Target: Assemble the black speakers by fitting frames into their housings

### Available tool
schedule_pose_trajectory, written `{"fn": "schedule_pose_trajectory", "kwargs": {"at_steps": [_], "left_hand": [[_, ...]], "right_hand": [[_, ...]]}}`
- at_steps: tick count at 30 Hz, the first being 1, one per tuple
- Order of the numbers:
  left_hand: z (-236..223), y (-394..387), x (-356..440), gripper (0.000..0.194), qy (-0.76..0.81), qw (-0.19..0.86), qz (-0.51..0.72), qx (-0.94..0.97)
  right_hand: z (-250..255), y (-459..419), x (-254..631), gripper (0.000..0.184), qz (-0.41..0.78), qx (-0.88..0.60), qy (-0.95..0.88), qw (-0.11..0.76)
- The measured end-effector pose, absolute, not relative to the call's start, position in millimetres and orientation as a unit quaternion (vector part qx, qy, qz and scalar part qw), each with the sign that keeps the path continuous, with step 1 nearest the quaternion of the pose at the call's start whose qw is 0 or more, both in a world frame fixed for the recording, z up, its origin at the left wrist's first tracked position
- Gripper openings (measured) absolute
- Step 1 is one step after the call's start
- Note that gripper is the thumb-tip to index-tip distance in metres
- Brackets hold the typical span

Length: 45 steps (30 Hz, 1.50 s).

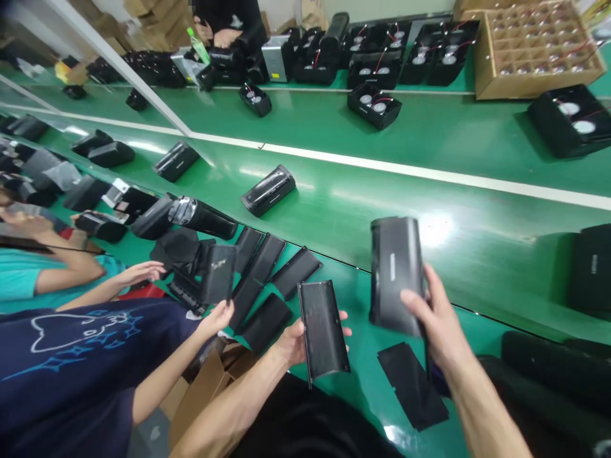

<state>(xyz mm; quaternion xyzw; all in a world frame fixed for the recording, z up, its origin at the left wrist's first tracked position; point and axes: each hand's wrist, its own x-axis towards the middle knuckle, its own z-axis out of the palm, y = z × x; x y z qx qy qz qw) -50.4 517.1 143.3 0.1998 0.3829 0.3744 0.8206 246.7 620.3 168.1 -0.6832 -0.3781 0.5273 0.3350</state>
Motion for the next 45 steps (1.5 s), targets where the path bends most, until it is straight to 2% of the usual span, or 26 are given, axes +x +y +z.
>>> {"fn": "schedule_pose_trajectory", "kwargs": {"at_steps": [1,3,6,8,13,18,25,29,32,36,38,41,45], "left_hand": [[136,517,-34,0.079,0.333,0.850,0.371,0.167],[127,515,-13,0.086,0.310,0.853,0.399,0.129],[124,512,-4,0.070,0.322,0.829,0.443,0.115],[127,510,-2,0.067,0.307,0.827,0.456,0.123],[135,509,8,0.072,0.254,0.832,0.479,0.120],[138,508,13,0.074,0.235,0.836,0.486,0.096],[132,505,18,0.078,0.218,0.860,0.456,0.069],[133,506,23,0.075,0.245,0.857,0.452,0.035],[138,509,26,0.071,0.292,0.821,0.490,0.010],[143,511,37,0.074,0.364,0.767,0.528,-0.023],[144,509,44,0.079,0.398,0.749,0.529,-0.020],[147,506,39,0.090,0.426,0.755,0.497,0.024],[151,514,-8,0.099,0.435,0.764,0.460,0.124]], "right_hand": [[179,597,240,0.100,0.549,-0.676,-0.374,0.318],[198,557,226,0.104,0.578,-0.657,-0.402,0.270],[216,522,206,0.105,0.540,-0.645,-0.495,0.216],[221,510,196,0.104,0.503,-0.645,-0.543,0.188],[226,497,187,0.095,0.433,-0.666,-0.586,0.161],[233,489,186,0.092,0.412,-0.681,-0.591,0.134],[218,487,196,0.105,0.460,-0.684,-0.559,0.091],[212,497,215,0.100,0.493,-0.665,-0.550,0.107],[207,489,221,0.100,0.493,-0.655,-0.546,0.173],[189,456,192,0.119,0.384,-0.705,-0.499,0.328],[179,447,175,0.123,0.321,-0.737,-0.466,0.369],[172,444,179,0.111,0.291,-0.763,-0.438,0.375],[179,431,224,0.099,0.348,-0.752,-0.447,0.336]]}}
